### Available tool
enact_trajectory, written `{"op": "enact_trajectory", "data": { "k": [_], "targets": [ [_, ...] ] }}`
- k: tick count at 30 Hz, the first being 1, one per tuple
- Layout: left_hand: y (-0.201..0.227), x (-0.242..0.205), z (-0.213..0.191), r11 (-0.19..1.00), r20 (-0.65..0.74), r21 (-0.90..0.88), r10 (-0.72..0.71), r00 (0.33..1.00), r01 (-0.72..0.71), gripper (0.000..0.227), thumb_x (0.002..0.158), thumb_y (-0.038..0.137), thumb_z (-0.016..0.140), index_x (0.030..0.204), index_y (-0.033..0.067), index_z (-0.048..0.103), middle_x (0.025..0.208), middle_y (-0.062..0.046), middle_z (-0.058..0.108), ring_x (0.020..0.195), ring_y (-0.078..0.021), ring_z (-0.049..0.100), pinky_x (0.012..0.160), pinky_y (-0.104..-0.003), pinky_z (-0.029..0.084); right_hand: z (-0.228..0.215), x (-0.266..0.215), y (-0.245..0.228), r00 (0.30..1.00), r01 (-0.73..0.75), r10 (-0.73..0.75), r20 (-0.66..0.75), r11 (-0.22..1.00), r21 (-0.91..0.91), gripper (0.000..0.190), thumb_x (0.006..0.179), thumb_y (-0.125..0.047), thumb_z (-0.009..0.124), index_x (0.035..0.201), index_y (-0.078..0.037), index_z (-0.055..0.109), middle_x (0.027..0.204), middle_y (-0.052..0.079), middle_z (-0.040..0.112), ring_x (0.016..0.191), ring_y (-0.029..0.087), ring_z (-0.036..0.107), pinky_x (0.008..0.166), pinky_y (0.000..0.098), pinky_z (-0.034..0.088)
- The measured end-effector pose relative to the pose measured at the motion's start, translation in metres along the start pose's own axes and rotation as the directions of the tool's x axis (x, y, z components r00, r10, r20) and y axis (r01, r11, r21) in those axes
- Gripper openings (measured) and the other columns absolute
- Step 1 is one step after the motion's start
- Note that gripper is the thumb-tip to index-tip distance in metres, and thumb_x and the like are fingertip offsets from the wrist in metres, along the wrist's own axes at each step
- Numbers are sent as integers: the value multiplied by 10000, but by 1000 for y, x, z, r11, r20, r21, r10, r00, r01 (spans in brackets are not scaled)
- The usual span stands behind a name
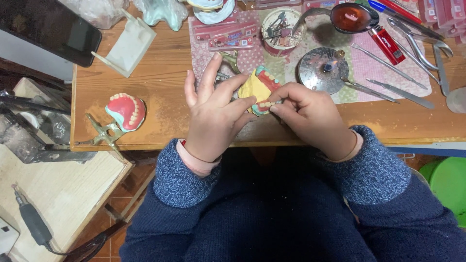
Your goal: The person assembles a dental model by attaching a lower jaw to an upper jaw. They then use a metal tool to apply a substance to the teeth of the model, repeatedly dipping the tool into a small container on the table.
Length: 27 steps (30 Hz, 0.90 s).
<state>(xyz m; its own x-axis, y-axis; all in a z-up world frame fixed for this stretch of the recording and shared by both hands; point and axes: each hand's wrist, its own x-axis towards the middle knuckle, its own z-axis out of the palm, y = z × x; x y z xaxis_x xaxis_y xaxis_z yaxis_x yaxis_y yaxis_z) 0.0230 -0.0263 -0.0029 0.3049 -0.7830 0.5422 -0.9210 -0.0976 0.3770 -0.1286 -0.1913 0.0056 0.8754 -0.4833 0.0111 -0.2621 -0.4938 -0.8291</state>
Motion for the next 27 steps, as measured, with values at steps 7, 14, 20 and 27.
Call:
{"op": "enact_trajectory", "data": {
  "k": [7,14,20,27],
  "targets": [
    [1,0,0,1000,2,6,-1,1000,1,241,771,268,884,981,208,782,1340,-13,657,1503,-364,377,1195,-737,174,0,-1,1,998,61,-61,-12,998,-9,108,928,-153,756,1001,-81,721,610,-15,576,542,43,505,502,243,409],
    [-1,-2,1,1000,10,-10,2,1000,-2,290,750,273,897,1007,200,786,1356,-24,641,1505,-376,366,1197,-729,177,0,-1,2,999,52,-52,-11,999,-10,104,930,-149,753,1006,-83,726,630,-1,601,552,53,524,511,244,430],
    [9,0,-1,999,38,-41,-31,999,33,391,700,278,918,1044,158,777,1504,-94,527,1529,-423,290,1206,-742,137,2,-3,6,999,53,-52,-11,999,5,110,941,-145,748,1027,-81,721,636,-14,599,561,39,532,523,233,436],
    [-4,-8,-1,995,20,-102,14,1000,-12,329,703,238,924,948,123,737,1597,-105,457,1580,-438,228,1256,-697,232,-1,-17,37,997,75,-77,-12,897,436,709,870,-45,782,1492,-82,444,777,-41,583,649,20,500,589,186,398]
  ]
}}
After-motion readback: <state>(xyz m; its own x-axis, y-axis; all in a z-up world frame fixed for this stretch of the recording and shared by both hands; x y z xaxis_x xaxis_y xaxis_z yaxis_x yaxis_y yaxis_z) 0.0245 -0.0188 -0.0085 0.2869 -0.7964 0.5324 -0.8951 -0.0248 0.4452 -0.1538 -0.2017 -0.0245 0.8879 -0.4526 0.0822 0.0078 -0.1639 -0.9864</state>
